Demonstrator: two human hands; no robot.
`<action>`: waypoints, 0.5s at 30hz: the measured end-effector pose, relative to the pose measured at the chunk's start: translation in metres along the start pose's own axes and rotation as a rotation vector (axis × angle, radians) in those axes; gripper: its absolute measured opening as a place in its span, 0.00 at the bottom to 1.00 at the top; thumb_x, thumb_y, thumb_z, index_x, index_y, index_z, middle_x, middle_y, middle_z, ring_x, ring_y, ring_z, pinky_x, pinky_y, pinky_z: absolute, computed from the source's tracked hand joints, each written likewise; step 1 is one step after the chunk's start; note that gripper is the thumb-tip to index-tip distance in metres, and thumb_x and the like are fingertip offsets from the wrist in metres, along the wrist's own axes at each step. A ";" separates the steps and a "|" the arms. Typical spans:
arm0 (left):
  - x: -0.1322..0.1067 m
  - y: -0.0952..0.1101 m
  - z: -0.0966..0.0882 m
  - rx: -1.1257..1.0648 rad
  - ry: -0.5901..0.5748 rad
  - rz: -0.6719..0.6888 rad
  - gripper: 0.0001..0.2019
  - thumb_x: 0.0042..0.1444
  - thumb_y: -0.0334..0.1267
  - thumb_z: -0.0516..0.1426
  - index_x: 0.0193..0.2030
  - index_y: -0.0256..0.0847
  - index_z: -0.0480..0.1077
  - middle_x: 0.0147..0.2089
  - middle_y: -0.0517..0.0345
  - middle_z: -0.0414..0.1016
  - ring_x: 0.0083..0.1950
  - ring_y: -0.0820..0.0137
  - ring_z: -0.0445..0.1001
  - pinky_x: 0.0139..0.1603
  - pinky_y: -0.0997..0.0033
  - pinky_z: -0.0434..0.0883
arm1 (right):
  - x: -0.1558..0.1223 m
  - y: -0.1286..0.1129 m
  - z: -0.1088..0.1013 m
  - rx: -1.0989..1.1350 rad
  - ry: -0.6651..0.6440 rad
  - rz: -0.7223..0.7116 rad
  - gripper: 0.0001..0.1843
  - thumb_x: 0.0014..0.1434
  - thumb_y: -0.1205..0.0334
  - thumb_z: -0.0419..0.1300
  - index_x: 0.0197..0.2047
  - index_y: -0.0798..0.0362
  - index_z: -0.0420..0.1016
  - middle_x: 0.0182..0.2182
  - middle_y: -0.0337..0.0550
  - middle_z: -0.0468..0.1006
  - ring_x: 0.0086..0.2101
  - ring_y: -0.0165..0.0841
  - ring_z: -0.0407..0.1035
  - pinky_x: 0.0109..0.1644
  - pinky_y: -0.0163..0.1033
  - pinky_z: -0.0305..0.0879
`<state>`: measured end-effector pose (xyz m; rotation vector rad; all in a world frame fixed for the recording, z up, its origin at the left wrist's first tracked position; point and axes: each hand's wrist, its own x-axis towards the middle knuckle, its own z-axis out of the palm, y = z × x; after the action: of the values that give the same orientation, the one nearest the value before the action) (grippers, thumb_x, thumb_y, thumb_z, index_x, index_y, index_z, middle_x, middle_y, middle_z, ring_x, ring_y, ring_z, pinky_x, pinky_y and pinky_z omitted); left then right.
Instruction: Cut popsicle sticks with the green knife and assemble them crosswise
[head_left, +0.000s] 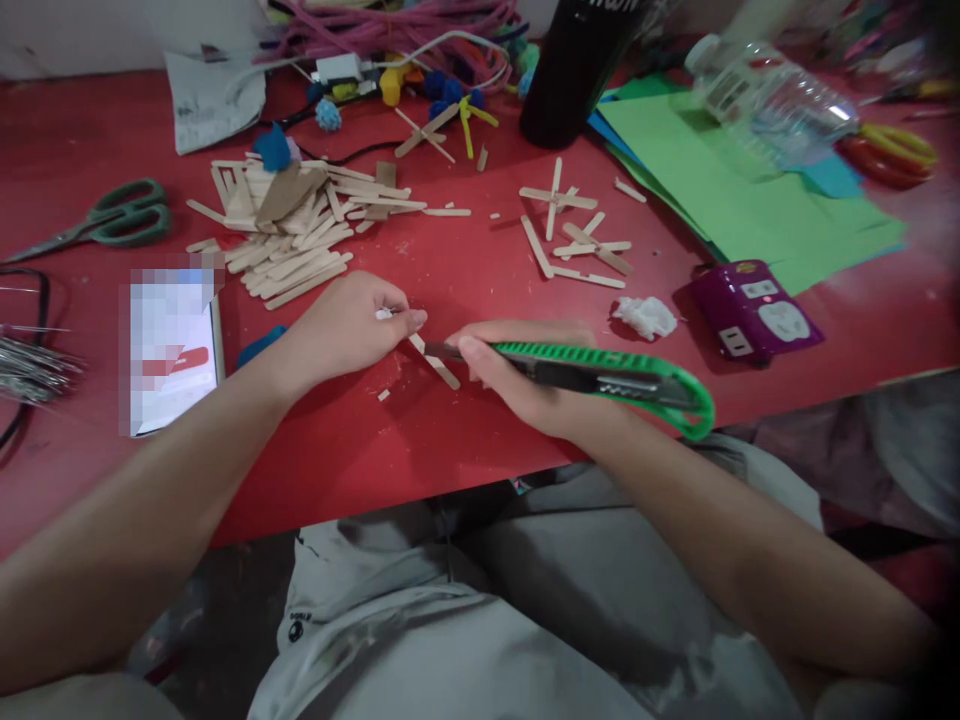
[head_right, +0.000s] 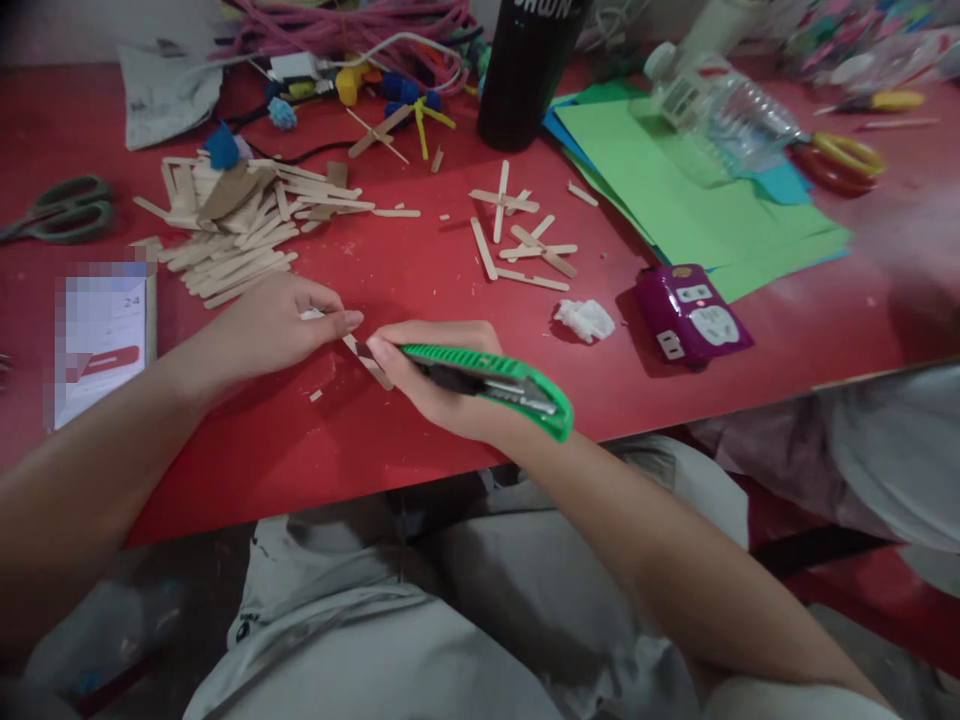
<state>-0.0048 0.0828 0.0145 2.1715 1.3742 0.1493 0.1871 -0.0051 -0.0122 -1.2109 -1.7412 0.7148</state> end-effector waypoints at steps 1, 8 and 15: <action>0.000 0.000 0.000 0.003 -0.001 -0.003 0.18 0.57 0.48 0.54 0.23 0.38 0.70 0.20 0.62 0.59 0.25 0.75 0.55 0.29 0.68 0.52 | 0.000 0.001 -0.001 0.032 0.044 0.060 0.16 0.67 0.51 0.57 0.37 0.51 0.81 0.23 0.36 0.76 0.22 0.26 0.69 0.30 0.32 0.69; -0.002 0.000 0.001 -0.029 0.010 -0.003 0.19 0.56 0.49 0.54 0.22 0.38 0.69 0.20 0.63 0.56 0.25 0.75 0.55 0.29 0.69 0.52 | 0.002 0.009 -0.003 0.065 0.042 0.126 0.19 0.66 0.45 0.58 0.39 0.51 0.82 0.23 0.37 0.78 0.22 0.27 0.71 0.29 0.33 0.71; -0.002 -0.001 0.001 -0.023 -0.003 0.012 0.19 0.57 0.49 0.53 0.24 0.37 0.72 0.20 0.62 0.59 0.24 0.75 0.55 0.28 0.69 0.52 | 0.001 -0.005 -0.005 0.008 -0.051 0.109 0.14 0.68 0.53 0.57 0.40 0.50 0.82 0.27 0.39 0.81 0.25 0.29 0.73 0.36 0.36 0.74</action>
<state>-0.0065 0.0809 0.0138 2.1604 1.3512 0.1656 0.1891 -0.0064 -0.0054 -1.2998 -1.7222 0.8231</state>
